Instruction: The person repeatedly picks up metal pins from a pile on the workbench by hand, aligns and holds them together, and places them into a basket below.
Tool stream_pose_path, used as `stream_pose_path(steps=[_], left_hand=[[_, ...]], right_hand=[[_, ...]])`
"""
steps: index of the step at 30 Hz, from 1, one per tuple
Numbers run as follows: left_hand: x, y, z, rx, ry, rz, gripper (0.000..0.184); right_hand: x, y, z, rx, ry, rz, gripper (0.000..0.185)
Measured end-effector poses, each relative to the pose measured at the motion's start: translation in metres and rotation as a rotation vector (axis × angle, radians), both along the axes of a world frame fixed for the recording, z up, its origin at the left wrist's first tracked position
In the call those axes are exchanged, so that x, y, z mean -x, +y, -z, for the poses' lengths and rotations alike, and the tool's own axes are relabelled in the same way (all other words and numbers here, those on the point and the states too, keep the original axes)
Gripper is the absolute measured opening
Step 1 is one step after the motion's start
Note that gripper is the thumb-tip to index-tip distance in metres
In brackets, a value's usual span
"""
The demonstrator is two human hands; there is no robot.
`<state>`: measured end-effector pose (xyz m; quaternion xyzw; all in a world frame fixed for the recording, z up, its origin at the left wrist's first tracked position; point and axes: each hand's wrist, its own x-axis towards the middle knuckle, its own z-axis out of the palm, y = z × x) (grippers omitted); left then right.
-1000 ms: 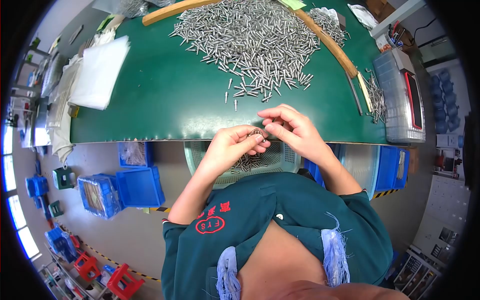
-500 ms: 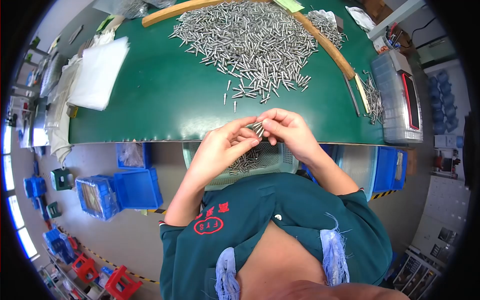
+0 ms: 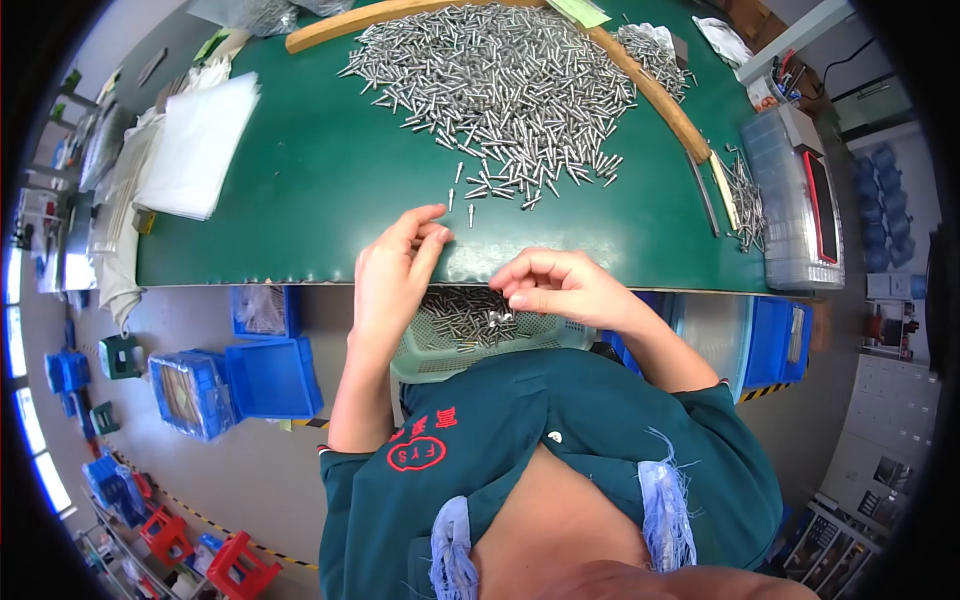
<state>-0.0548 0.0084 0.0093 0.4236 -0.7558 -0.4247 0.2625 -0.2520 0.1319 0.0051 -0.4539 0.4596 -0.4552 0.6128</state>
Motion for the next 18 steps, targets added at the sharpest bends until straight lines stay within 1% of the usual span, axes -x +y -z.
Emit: stream_pose_path(steps=[1, 4, 6, 8, 10, 11, 14, 17, 18], left_hand=[[0.002, 0.0, 0.0, 0.039, -0.037, 0.019, 0.025], [0.015, 0.002, 0.001, 0.22, -0.123, 0.046, 0.022], [0.025, 0.002, 0.004, 0.368, -0.219, 0.058, 0.021], [0.035, 0.003, 0.005, 0.426, -0.271, 0.043, 0.015], [0.04, 0.003, 0.01, 0.481, -0.304, 0.07, 0.012], [0.04, 0.006, 0.008, 0.456, -0.275, 0.138, 0.01], [0.041, 0.002, 0.011, 0.487, -0.099, 0.265, 0.009], [0.048, -0.009, 0.01, 0.522, -0.149, 0.092, 0.01], [0.051, -0.01, 0.009, 0.517, -0.211, 0.094, 0.011]], right_hand=[[0.003, -0.002, -0.002, -0.002, 0.041, 0.015, 0.024], [0.005, -0.007, -0.007, 0.162, 0.509, 0.188, 0.025], [0.008, -0.011, 0.001, 0.257, 0.711, 0.278, 0.026], [0.009, -0.014, 0.007, 0.336, 0.888, 0.358, 0.024], [0.01, -0.014, 0.006, 0.327, 0.872, 0.385, 0.022], [0.01, -0.014, 0.006, 0.32, 0.885, 0.391, 0.022], [0.008, -0.014, 0.001, 0.309, 0.925, 0.369, 0.021], [0.007, -0.016, 0.003, 0.379, 1.034, 0.318, 0.018], [0.007, -0.016, 0.005, 0.414, 1.083, 0.298, 0.018]])
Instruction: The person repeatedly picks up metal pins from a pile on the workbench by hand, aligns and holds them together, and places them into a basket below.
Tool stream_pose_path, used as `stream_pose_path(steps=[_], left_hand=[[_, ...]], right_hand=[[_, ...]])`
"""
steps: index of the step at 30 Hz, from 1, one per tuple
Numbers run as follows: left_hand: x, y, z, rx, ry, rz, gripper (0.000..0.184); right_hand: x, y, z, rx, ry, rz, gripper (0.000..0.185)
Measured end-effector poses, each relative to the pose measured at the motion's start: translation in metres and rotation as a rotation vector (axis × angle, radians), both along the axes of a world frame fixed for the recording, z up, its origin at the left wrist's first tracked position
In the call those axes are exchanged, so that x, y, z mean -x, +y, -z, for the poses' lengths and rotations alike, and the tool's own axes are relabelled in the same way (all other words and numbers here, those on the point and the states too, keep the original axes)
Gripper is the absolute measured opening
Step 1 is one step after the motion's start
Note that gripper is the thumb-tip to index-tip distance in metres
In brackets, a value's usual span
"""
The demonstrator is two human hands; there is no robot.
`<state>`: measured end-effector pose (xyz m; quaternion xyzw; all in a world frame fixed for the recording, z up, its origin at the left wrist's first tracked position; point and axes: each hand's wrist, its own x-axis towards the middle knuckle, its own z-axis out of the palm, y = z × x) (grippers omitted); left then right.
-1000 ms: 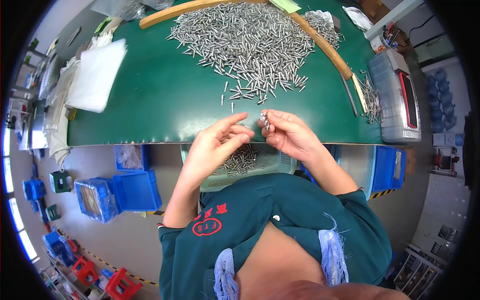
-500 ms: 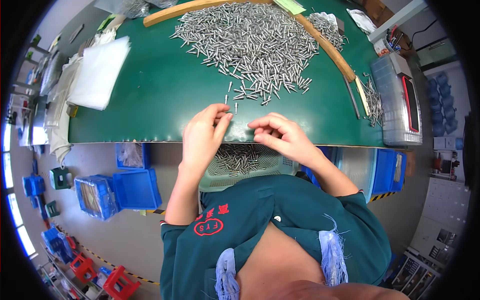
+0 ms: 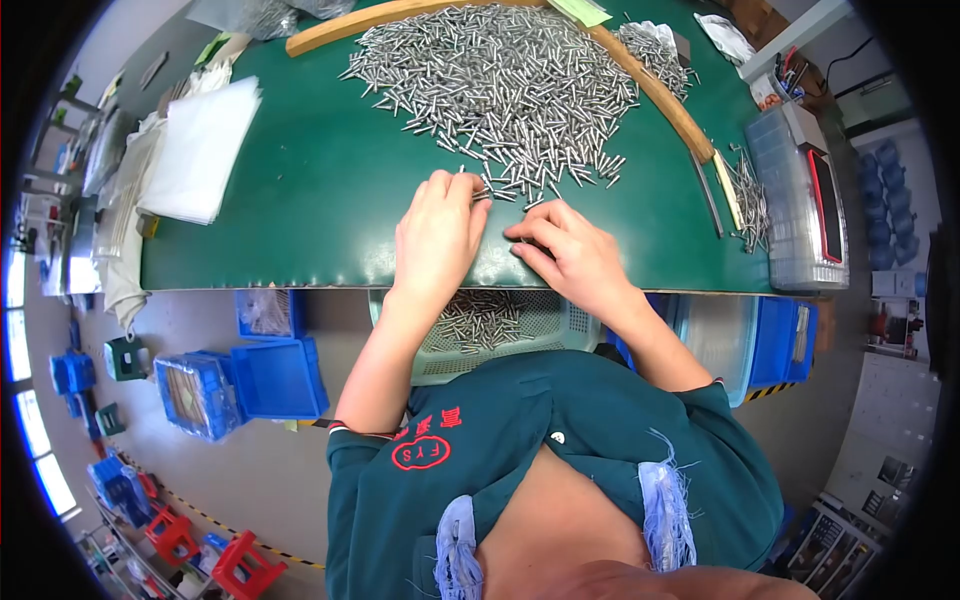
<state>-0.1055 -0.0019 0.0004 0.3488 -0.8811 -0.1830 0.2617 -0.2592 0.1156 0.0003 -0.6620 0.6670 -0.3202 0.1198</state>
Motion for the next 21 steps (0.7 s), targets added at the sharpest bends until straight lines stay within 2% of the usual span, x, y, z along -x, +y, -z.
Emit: stream_pose_path(steps=[3, 6, 9, 12, 15, 18, 21], left_hand=[[0.006, -0.002, -0.001, 0.019, -0.151, -0.032, 0.014], [-0.001, 0.003, -0.002, -0.027, -0.169, 0.015, 0.012], [-0.01, 0.009, -0.009, -0.06, -0.117, 0.18, 0.011], [-0.011, 0.004, -0.012, -0.059, -0.042, 0.199, 0.014], [0.0, -0.009, -0.005, 0.046, -0.062, 0.038, 0.014], [0.007, -0.012, -0.001, 0.05, -0.152, 0.014, 0.016], [0.005, -0.007, -0.003, 0.017, -0.224, -0.012, 0.022]], right_hand=[[0.001, -0.002, 0.008, 0.047, 0.035, 0.007, 0.016], [0.002, 0.0, 0.008, 0.068, 0.052, 0.04, 0.016], [0.003, 0.0, 0.006, 0.039, 0.006, 0.072, 0.018], [0.004, -0.002, -0.003, -0.101, -0.166, 0.035, 0.022], [0.003, -0.003, -0.006, -0.103, -0.2, -0.031, 0.023], [0.005, -0.004, 0.001, -0.034, -0.009, -0.049, 0.023], [0.005, -0.003, 0.003, -0.014, -0.024, -0.039, 0.021]])
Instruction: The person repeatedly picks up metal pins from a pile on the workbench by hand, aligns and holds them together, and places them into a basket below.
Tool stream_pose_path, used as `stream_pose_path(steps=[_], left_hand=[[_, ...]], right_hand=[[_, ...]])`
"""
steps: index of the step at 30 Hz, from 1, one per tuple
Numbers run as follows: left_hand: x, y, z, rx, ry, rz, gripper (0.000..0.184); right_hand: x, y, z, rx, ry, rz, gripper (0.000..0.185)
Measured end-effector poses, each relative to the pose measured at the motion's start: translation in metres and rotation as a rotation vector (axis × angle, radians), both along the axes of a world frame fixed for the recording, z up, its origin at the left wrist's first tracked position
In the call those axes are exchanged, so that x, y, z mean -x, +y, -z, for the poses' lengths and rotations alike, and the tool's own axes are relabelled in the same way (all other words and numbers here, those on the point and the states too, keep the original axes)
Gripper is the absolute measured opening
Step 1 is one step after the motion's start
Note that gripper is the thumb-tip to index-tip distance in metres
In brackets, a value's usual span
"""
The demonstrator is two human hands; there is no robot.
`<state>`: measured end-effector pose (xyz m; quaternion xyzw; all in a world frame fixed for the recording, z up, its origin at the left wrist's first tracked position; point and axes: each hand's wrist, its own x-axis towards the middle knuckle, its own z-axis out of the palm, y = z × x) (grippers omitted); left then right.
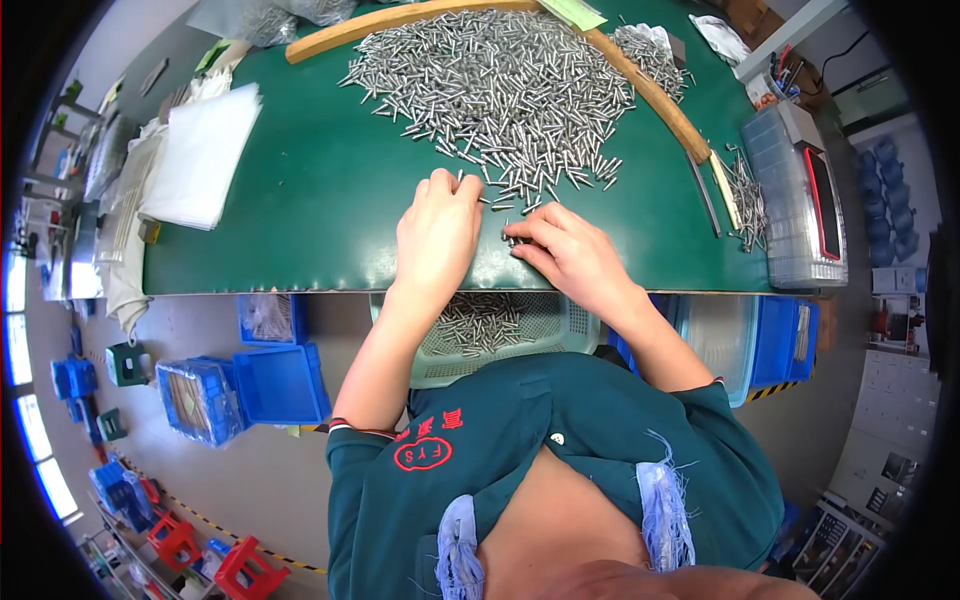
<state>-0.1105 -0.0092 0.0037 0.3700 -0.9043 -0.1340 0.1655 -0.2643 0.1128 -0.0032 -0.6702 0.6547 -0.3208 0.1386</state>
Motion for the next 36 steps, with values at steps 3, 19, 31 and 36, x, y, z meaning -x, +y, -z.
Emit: stream_pose_path(steps=[3, 19, 31, 36], left_hand=[[-0.008, 0.01, -0.001, -0.026, -0.01, -0.019, 0.025], [-0.035, 0.043, -0.009, -0.124, 0.065, 0.055, 0.021], [-0.037, 0.046, -0.006, -0.122, 0.083, 0.131, 0.013], [-0.039, 0.05, -0.01, -0.165, 0.102, 0.164, 0.013]], right_hand=[[0.0, -0.001, 0.0, 0.001, 0.024, -0.004, 0.023], [-0.01, -0.001, -0.006, 0.041, 0.06, -0.076, 0.017], [-0.006, 0.008, -0.005, 0.006, -0.005, -0.102, 0.02], [-0.008, 0.012, -0.016, -0.016, 0.042, -0.053, 0.027]])
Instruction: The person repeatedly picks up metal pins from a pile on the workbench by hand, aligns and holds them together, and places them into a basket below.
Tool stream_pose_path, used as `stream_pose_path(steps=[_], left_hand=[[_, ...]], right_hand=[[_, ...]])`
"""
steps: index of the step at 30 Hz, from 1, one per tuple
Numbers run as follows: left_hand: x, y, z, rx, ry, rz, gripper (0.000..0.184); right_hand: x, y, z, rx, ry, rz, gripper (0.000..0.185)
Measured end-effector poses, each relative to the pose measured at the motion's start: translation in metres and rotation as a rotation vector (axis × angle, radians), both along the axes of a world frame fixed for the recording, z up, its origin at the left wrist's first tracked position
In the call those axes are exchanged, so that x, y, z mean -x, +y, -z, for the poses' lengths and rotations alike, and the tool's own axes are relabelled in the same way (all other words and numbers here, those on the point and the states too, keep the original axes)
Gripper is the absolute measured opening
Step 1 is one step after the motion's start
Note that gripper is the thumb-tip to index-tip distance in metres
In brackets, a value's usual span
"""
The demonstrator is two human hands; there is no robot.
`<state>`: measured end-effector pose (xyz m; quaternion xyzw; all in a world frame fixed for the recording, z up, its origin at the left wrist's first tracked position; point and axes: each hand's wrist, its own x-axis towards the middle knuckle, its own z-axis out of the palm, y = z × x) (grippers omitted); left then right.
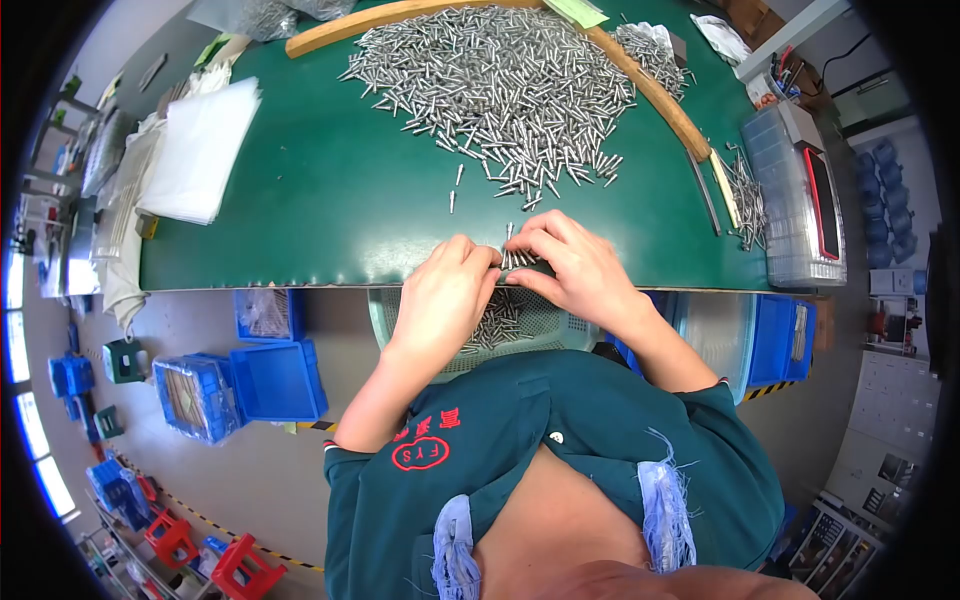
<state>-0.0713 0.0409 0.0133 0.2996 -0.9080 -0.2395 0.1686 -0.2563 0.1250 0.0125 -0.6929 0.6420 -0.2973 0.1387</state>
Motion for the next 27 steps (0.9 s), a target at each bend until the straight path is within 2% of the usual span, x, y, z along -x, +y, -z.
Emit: stream_pose_path(steps=[6, 9, 12, 16, 19, 27], left_hand=[[-0.012, 0.005, 0.001, -0.162, 0.08, 0.002, 0.016], [-0.025, 0.006, 0.003, -0.766, 0.029, -0.037, 0.021], [-0.027, 0.005, 0.027, -1.406, 0.164, 0.056, 0.03], [-0.016, 0.019, 0.051, -2.078, 0.6, 0.083, 0.038], [-0.01, 0.021, 0.055, -2.066, 0.581, 0.108, 0.037], [-0.003, 0.025, 0.045, -1.765, 0.37, -0.002, 0.035]], right_hand=[[0.001, 0.0, 0.006, 0.071, 0.091, -0.042, 0.025], [0.002, 0.0, 0.007, 0.105, 0.106, -0.042, 0.023], [0.004, 0.004, 0.004, 0.085, 0.091, -0.07, 0.023], [0.001, 0.014, 0.001, 0.001, 0.082, -0.13, 0.024], [-0.003, 0.021, -0.005, -0.028, 0.037, -0.173, 0.024], [-0.001, 0.023, -0.007, -0.169, -0.127, -0.095, 0.025]])
